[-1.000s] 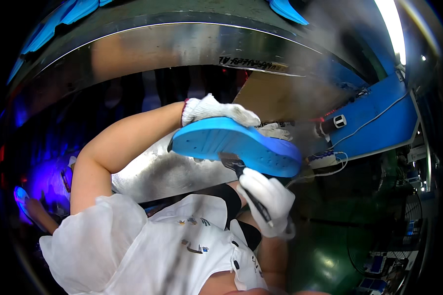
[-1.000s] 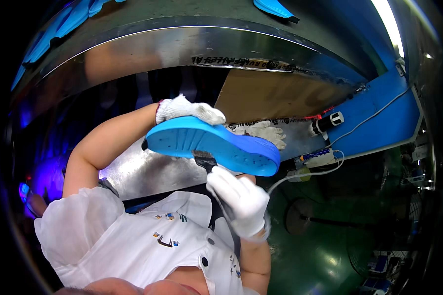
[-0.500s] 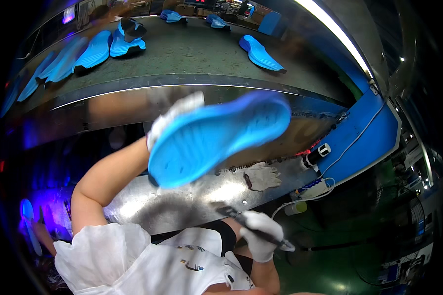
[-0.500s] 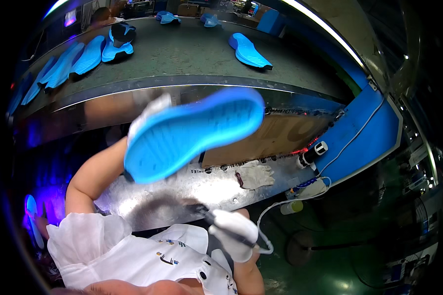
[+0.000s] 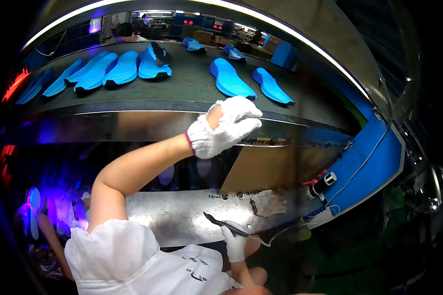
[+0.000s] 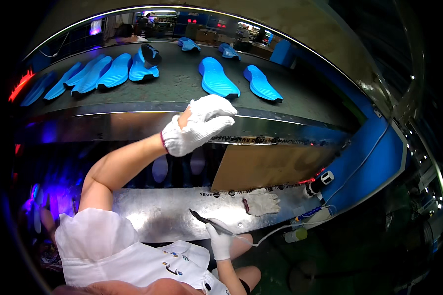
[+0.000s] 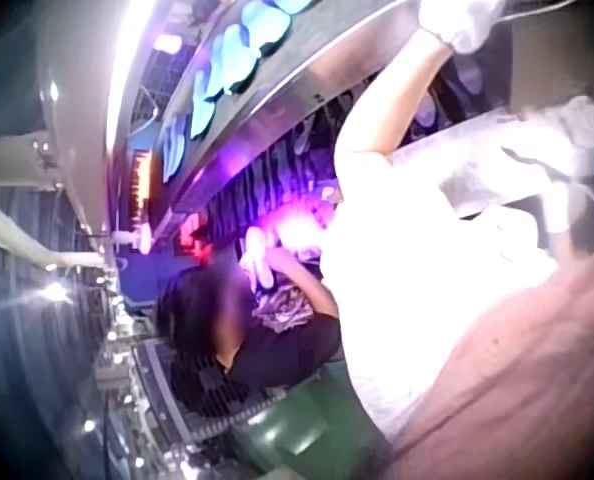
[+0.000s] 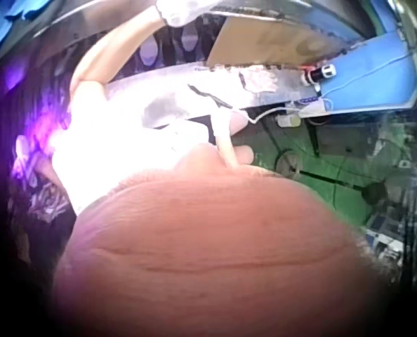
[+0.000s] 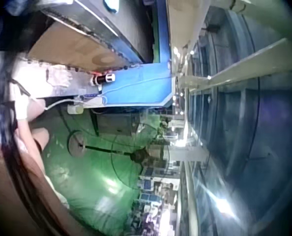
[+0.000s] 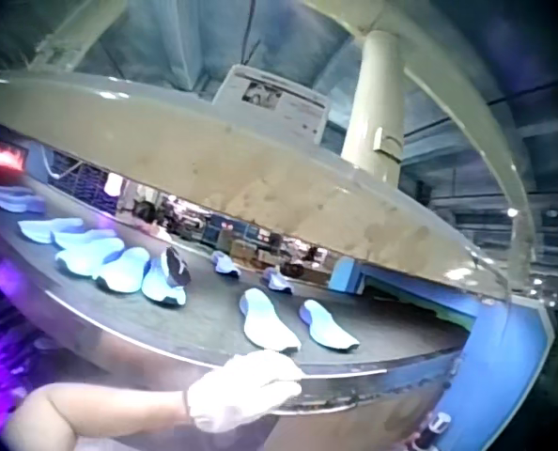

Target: The person wipes the surfaces of blue shoe soles with a small brush and puts them onto a conveyor belt.

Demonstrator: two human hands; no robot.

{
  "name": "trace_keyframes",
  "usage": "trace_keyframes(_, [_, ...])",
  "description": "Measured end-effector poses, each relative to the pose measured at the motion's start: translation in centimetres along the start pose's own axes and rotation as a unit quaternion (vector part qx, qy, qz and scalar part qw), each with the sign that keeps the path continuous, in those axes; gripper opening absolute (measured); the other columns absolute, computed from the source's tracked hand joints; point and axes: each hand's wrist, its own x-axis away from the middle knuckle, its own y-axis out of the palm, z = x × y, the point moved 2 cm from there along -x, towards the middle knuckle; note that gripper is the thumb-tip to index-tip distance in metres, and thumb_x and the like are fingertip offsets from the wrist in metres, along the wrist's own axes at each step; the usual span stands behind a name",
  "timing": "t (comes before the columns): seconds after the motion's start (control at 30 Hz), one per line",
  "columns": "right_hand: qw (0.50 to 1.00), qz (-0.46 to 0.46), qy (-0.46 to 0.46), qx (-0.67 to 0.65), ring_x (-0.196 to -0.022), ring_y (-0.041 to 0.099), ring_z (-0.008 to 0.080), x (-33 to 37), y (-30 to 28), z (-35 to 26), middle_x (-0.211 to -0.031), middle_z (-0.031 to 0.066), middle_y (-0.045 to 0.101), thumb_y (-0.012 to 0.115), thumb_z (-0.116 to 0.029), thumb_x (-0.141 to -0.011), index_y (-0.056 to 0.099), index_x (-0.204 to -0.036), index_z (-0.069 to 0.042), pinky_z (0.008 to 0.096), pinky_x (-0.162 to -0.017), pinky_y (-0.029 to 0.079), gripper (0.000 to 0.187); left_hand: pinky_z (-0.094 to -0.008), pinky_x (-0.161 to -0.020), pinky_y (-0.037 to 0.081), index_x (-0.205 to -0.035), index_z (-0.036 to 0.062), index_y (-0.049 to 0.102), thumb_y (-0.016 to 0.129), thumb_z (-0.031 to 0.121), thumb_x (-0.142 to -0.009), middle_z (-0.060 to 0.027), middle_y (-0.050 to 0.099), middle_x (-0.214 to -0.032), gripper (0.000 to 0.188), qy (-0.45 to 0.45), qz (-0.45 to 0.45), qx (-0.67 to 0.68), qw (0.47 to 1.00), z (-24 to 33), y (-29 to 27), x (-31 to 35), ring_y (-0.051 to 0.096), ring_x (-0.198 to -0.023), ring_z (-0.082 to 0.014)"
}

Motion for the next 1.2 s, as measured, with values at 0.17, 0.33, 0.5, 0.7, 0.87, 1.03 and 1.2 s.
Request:
trace_keyframes(0.17, [1.000,-0.002,-0.017,-0.017,-0.086,0.060,0.0141,0.3,-0.3,0.5,-0.098,0.0083,0.065,0.070,-0.005,-0.080,0.063,-0.104,0.003,0.0259,-0.077,0.048,0.027,-0.0409,-0.081,0.048,-0.100,0.0064,0.061,0.057,0.019,-0.082,-0.0156,0.059,-0.107,0.022,-0.103,-0.207,-0.397,0.888,-2.6,-4.9,-4.8,0.058,-0.099,-0.0330])
trace_keyframes(0.33, [1.000,-0.010,-0.015,-0.006,-0.077,0.056,0.0106,0.9,1.0,0.0,-0.090,0.0055,0.063,0.070,-0.004,-0.079,0.063,-0.103,0.001,0.0231,-0.068,0.045,0.026,-0.0433,-0.077,0.052,-0.093,0.0073,0.070,0.053,0.034,-0.086,-0.0146,0.068,-0.099,0.033,-0.317,-0.209,-0.541,0.750,-10.3,-14.1,-5.1,0.065,-0.093,-0.0312])
trace_keyframes(0.5, [0.999,-0.025,0.028,0.023,-0.085,0.061,0.0145,0.9,1.4,0.9,-0.094,0.0076,0.066,0.071,-0.006,-0.079,0.064,-0.101,0.002,0.0268,-0.078,0.049,0.025,-0.0458,-0.093,0.045,-0.108,0.0040,0.067,0.052,0.046,-0.083,-0.0214,0.059,-0.119,0.051,-0.351,-0.142,-0.570,0.729,-11.7,-14.7,-4.6,0.056,-0.111,-0.0359])
trace_keyframes(0.7, [0.999,-0.007,0.052,-0.010,-0.085,0.061,0.0133,0.9,1.9,1.5,-0.095,0.0072,0.066,0.073,-0.005,-0.077,0.065,-0.102,0.002,0.0262,-0.076,0.048,0.027,-0.0502,-0.090,0.044,-0.112,0.0147,0.068,0.062,0.031,-0.078,-0.0093,0.061,-0.122,0.038,-0.495,-0.192,-0.512,0.676,-16.1,-14.4,-4.6,0.057,-0.112,-0.0308])
trace_keyframes(0.87, [0.998,-0.015,0.059,-0.025,-0.084,0.059,0.0148,1.6,2.1,1.8,-0.093,0.0073,0.065,0.070,-0.007,-0.079,0.064,-0.101,0.003,0.0276,-0.077,0.047,0.025,-0.0467,-0.084,0.049,-0.109,0.0104,0.069,0.051,0.027,-0.086,-0.0086,0.065,-0.115,0.033,-0.488,-0.060,-0.527,0.693,-17.2,-15.6,-4.1,0.061,-0.107,-0.0282])
trace_keyframes(1.03, [0.990,-0.023,0.090,-0.103,-0.059,0.050,0.0092,1.5,2.3,4.2,-0.080,0.0033,0.060,0.070,-0.007,-0.079,0.063,-0.104,0.002,0.0222,-0.053,0.039,0.027,-0.0445,-0.094,0.046,-0.112,0.0047,0.065,0.049,0.031,-0.089,-0.0167,0.060,-0.120,0.038,-0.477,0.071,-0.480,0.733,-18.6,-20.0,-2.2,0.057,-0.113,-0.0341])
trace_keyframes(1.2, [0.992,-0.025,0.101,-0.065,-0.067,0.057,0.0109,-0.4,0.1,13.7,-0.087,0.0088,0.062,0.064,-0.003,-0.084,0.057,-0.110,0.003,0.0205,-0.056,0.046,0.028,-0.0443,-0.088,0.048,-0.109,-0.0026,0.057,0.044,0.027,-0.091,-0.0269,0.062,-0.106,0.037,-0.488,0.358,-0.290,0.741,-19.5,-21.2,-1.1,0.060,-0.105,-0.0393])
